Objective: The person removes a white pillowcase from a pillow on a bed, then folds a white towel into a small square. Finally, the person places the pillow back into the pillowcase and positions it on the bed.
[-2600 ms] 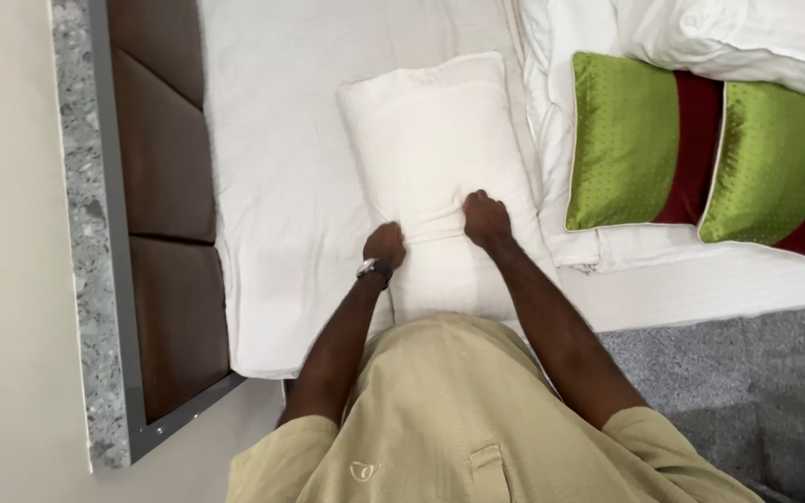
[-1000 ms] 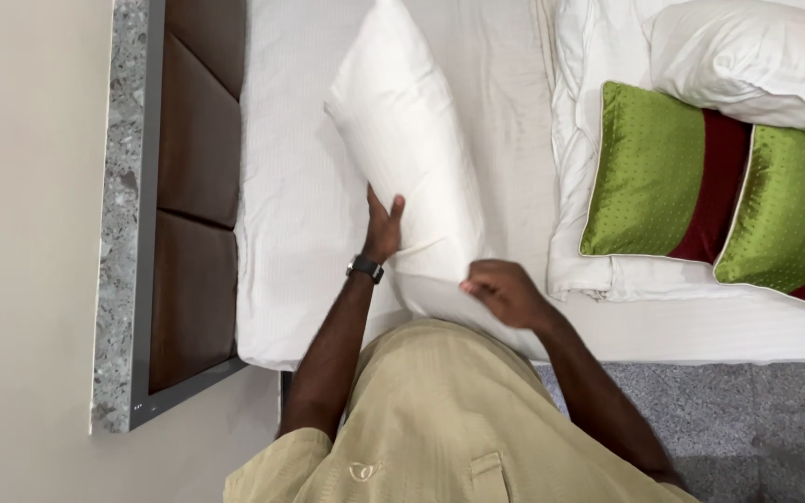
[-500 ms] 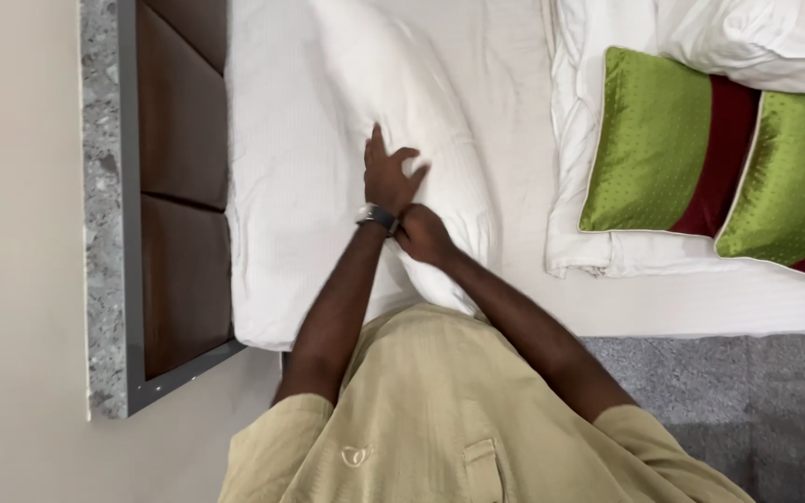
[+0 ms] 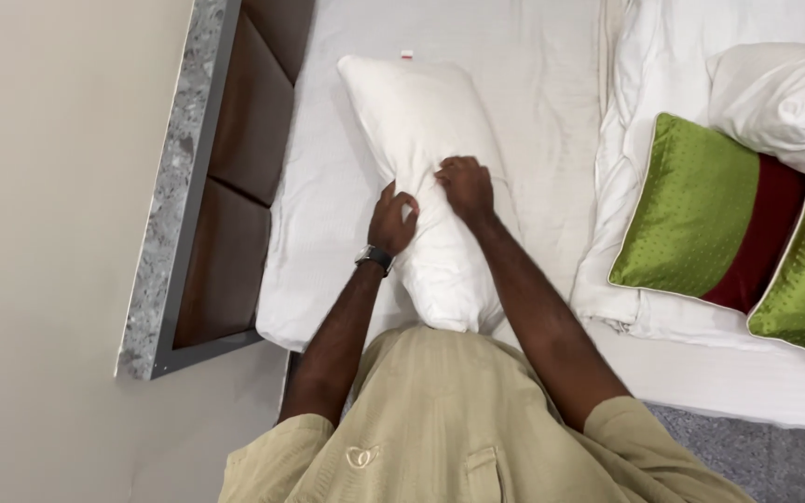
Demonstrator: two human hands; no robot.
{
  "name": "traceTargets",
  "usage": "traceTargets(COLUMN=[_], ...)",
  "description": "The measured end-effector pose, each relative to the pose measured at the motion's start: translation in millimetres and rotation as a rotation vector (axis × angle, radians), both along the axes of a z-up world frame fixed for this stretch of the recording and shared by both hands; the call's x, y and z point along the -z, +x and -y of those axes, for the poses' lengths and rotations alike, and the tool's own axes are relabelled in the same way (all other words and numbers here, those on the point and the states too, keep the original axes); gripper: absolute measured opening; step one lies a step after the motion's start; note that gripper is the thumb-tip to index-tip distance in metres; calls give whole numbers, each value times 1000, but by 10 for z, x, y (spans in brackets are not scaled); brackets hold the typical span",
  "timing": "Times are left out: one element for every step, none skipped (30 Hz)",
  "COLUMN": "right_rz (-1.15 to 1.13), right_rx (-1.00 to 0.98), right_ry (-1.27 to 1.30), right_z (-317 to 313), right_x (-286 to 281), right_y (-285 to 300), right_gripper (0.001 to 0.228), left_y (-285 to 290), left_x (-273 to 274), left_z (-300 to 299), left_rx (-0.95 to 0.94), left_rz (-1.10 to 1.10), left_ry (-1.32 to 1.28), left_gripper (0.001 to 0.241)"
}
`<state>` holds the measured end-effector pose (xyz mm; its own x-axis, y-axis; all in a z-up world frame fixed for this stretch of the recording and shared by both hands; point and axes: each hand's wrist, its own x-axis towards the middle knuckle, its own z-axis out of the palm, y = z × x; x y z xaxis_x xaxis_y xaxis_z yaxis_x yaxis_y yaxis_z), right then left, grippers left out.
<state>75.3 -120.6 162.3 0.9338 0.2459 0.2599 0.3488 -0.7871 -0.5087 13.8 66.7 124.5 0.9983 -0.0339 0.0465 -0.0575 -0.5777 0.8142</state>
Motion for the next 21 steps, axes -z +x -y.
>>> traceTargets(right_rz=[8, -30, -67, -59, -43, -27, -32, -7, 15, 7, 14, 20, 24, 6, -16, -16, -48, -81, -90, -125, -150], right_rx=[-8, -16, -23, -31, -75, -119, -122, -145, -165, -165, -171, -176, -172, -181, -193, -192, -208, -224, -219, -204, -187], right_ry=[-1, -34, -68, -71, -60, -48, -52, -51, -49, -52, -50, -48, -50, -37, -24, -26, 9, 44, 47, 90, 135], right_z=[18, 37, 61, 50, 51, 54, 64, 75, 87, 114, 132, 152, 198, 243, 287, 347, 393, 443, 471, 503, 526], right_x=[76, 147, 220, 192, 200, 212, 208, 205, 208, 204, 184, 160, 98, 37, -18, -64, -101, -135, -150, -166, -191], right_y=[50, 103, 160, 192, 129, 70, 32, -4, -64, -189, -267, -342, -469, -593, -733, -773, -843, -912, -967, -1021, -1020], right_gripper=[21, 11, 3, 3, 3, 4, 4, 4, 4, 4, 5, 7, 7, 8, 11, 11, 13, 15, 15, 14, 13], left_y=[5, 13, 23, 62, 8, -43, -54, -63, -93, -150, -153, -154, -182, -207, -256, -254, -284, -316, -373, -428, -418], left_x=[19, 35, 53, 54, 81, 114, 115, 118, 123, 131, 124, 111, 79, 47, 21, 18, 20, 25, 2, -24, -61], left_z=[7, 14, 27, 17, 17, 18, 13, 10, 5, 12, 8, 6, 18, 29, 41, 56, 56, 59, 86, 116, 136], left_rx=[-8, 3, 14, 6, -22, -50, -53, -63, -69, -69, -89, -109, -105, -150, -197, -196, -89, 20, 27, 39, 53], left_rz=[8, 59, 109, 117, 61, 5, 0, -34, -71, -79, 10, 99, 103, 101, 94, 94, 141, 188, 180, 240, 309], left_ry=[-1, -14, -27, -29, -11, 6, 2, 35, 68, 66, 42, 19, 17, 44, 71, 68, 205, 340, 341, 304, 267], left_gripper=[11, 14, 18, 18, 19, 21, 21, 19, 18, 18, 28, 38, 38, 46, 55, 55, 36, 18, 18, 14, 10])
